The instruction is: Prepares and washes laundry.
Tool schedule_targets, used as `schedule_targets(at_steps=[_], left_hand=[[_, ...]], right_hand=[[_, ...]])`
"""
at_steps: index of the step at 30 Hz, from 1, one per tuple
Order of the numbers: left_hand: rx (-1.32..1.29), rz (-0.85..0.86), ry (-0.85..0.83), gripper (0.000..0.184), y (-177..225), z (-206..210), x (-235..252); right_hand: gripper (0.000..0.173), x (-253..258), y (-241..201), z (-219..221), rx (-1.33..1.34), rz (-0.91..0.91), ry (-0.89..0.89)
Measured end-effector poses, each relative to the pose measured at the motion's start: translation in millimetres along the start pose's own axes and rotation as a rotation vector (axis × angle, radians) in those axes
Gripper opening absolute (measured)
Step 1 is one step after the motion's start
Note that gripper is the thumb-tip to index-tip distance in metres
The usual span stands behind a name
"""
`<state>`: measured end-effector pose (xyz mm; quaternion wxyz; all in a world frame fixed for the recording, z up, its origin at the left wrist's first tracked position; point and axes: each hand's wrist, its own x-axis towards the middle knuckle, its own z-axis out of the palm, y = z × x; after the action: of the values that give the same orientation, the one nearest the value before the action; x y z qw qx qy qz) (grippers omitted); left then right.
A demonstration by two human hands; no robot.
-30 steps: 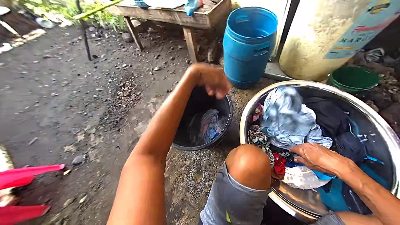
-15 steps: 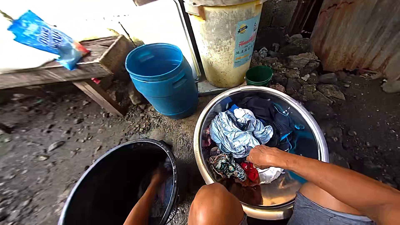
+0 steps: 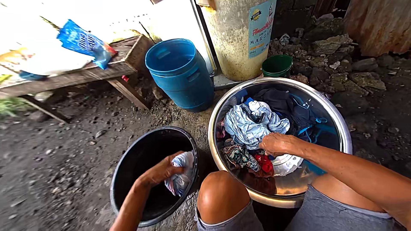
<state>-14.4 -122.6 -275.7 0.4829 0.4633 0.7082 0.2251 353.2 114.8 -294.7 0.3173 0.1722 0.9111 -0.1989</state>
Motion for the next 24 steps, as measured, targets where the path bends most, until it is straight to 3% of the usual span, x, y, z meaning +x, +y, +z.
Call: schedule_targets(at_steps=[4,8,12,14,15,17,20,22,24], left_hand=[[0.132,0.168,0.208,0.048,74.8,-29.0,-33.2],[0.234,0.347,0.297,0.045,160.7,-55.3,-46.9],[0.294,0.653,0.198,0.031,238.1,-68.7,-34.3],[0.268,0.749,0.137,0.015,275.9,-61.8,-17.2],[0.254,0.824,0.137,0.007,282.4,-59.0,-0.4],[0.287,0.785,0.29,0.006,306.8,-24.5,18.1],[0.253,0.608,0.342,0.026,319.7,7.6,51.0],[0.244,0.59,0.248,0.038,300.8,5.1,65.2],[0.295,0.571,0.184,0.032,262.3,-4.5,53.2]], right_hand=[[0.032,-9.0,-1.8,-5.0,-0.006,-0.02,0.04],[0.033,-16.8,-3.8,-9.8,0.014,-0.023,0.087],[0.032,-11.0,-5.8,-2.8,-0.029,0.033,0.074],[0.03,-7.9,-14.4,1.2,-0.078,0.036,0.007],[0.031,-5.5,-18.9,3.5,-0.1,0.013,-0.035],[0.033,-3.4,-29.0,3.6,-0.105,-0.03,-0.114],[0.032,-6.0,-33.0,4.6,-0.052,-0.108,-0.081],[0.03,-7.6,-24.2,5.0,-0.042,-0.139,-0.014],[0.031,-6.9,-13.5,5.9,-0.036,-0.12,0.034]])
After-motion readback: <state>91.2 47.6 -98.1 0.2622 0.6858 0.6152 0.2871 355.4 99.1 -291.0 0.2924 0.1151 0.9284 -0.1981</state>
